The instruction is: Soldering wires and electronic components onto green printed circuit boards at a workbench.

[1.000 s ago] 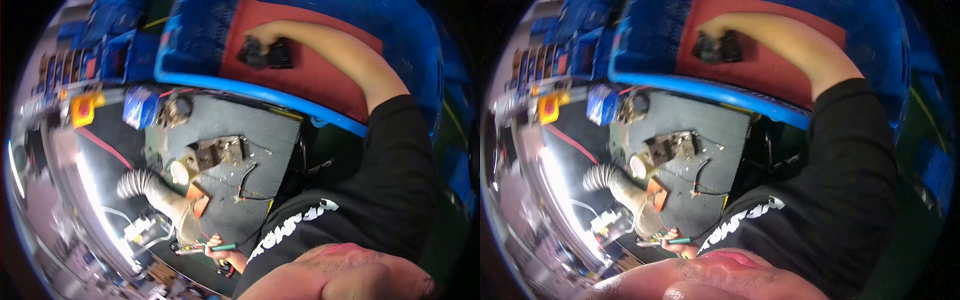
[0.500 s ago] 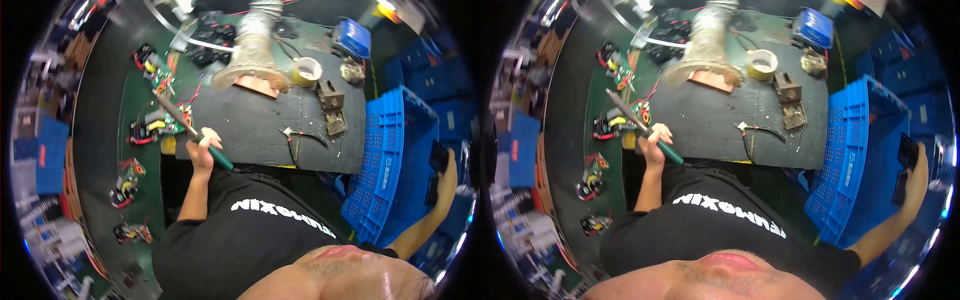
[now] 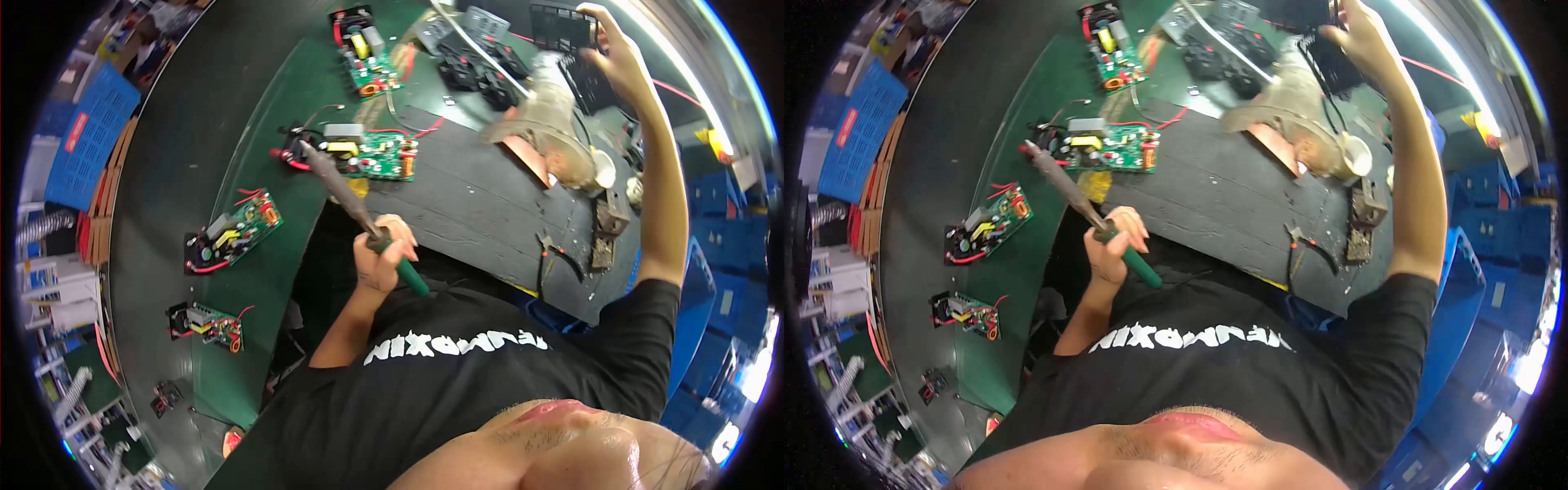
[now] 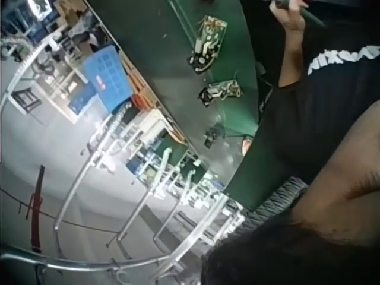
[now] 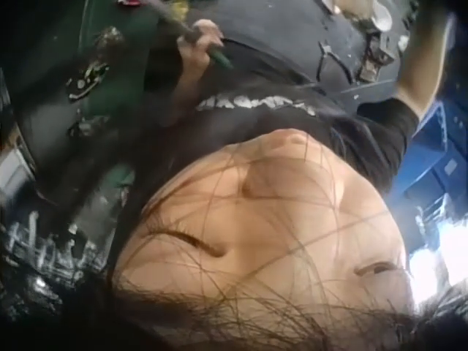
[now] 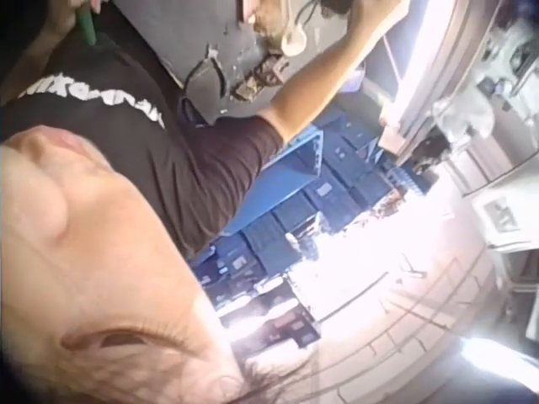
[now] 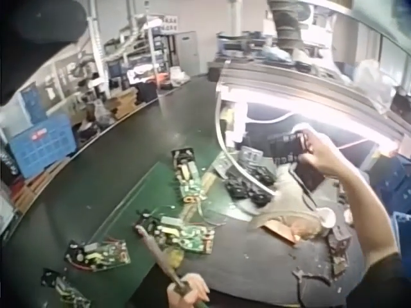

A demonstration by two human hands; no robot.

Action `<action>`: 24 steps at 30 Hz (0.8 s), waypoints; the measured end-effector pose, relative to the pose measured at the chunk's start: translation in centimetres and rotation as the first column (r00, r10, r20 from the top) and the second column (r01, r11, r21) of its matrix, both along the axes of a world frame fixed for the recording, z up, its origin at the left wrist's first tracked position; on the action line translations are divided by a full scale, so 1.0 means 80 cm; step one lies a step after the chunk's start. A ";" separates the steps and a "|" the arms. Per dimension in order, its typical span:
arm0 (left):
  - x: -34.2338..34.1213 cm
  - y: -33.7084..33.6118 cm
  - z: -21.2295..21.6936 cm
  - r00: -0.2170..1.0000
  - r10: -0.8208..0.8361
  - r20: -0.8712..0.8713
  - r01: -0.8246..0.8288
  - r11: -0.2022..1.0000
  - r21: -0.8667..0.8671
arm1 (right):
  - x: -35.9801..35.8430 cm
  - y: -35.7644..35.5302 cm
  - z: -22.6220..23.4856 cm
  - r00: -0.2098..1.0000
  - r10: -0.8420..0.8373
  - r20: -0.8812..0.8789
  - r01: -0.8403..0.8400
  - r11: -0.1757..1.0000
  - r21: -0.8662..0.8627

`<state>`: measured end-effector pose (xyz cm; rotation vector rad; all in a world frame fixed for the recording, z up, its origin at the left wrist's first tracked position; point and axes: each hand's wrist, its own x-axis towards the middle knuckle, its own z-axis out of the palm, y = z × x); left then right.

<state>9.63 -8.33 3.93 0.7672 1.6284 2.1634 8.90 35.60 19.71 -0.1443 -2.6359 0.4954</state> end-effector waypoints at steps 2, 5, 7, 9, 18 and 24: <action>0.005 -0.014 -0.005 0.998 0.041 0.051 -0.040 0.999 -0.020 | -0.078 -0.048 0.000 0.988 -0.143 -0.052 0.136 0.983 -0.122; -0.006 -0.011 0.003 0.986 -0.003 0.168 0.002 1.000 0.005 | -0.161 0.106 -0.111 0.971 -0.135 0.195 0.147 0.988 -0.047; -0.013 -0.024 -0.006 0.986 0.010 0.167 -0.021 0.998 0.061 | -0.201 0.101 -0.140 0.962 -0.078 0.263 0.125 0.978 -0.165; -0.021 -0.036 -0.015 0.985 0.006 0.173 -0.024 0.994 0.106 | -0.217 0.099 -0.152 0.940 -0.056 0.336 0.093 0.991 -0.096; -0.047 -0.071 -0.038 0.973 -0.083 0.213 0.057 0.991 0.123 | -0.139 0.087 -0.106 0.939 -0.208 0.274 0.159 0.969 0.191; -0.057 -0.068 -0.042 0.975 -0.148 0.166 0.126 0.983 0.136 | -0.047 -0.061 -0.004 0.988 -0.152 0.029 0.152 0.924 -0.350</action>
